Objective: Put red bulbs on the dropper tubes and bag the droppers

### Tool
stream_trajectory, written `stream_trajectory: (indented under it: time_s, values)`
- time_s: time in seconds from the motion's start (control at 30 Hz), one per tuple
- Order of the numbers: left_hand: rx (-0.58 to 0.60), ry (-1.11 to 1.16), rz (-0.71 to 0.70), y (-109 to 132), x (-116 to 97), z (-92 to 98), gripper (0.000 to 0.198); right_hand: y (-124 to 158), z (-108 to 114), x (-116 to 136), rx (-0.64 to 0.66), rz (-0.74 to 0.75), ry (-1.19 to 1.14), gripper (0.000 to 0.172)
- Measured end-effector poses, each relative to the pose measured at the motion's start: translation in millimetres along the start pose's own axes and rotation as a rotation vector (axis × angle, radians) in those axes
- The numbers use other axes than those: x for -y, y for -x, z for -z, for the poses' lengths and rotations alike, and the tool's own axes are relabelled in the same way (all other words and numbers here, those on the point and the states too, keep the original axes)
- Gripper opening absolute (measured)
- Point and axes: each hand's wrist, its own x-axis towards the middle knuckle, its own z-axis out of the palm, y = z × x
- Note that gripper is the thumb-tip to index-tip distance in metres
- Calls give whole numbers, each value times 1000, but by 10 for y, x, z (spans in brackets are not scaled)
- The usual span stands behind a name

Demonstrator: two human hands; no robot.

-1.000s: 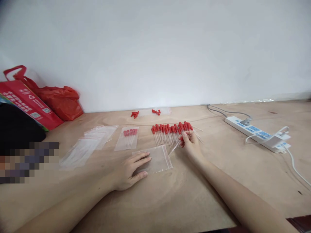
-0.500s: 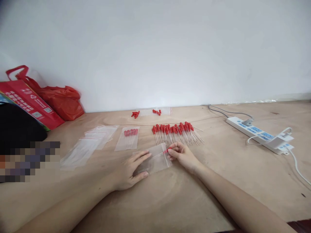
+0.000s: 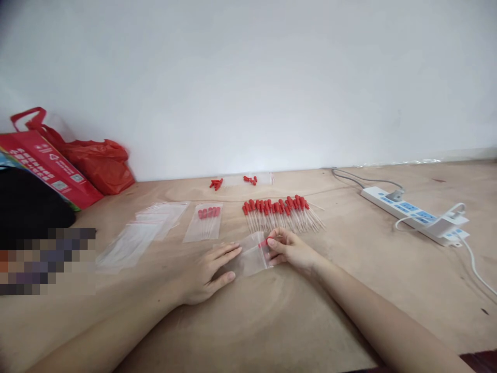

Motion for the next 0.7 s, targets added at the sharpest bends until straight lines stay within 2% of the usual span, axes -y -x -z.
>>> stream_trajectory:
  time_s: [0.17,0.3,0.47,0.7]
  values:
    - [6,-11,-16,-5,-29,19,52,48,-97,-2,101,-69,-105,35]
    - [-12,-6,-31,-9,-21,14,49,18,-117,2,33,-59,-95,36]
    - [-106,33,-19,-48,51,-55,37,-14,-90,-5,-54,-19,-70,36]
    - [-156,32,-28,-62,84,-112,35,60,-194,-20,55,-114,-161,33]
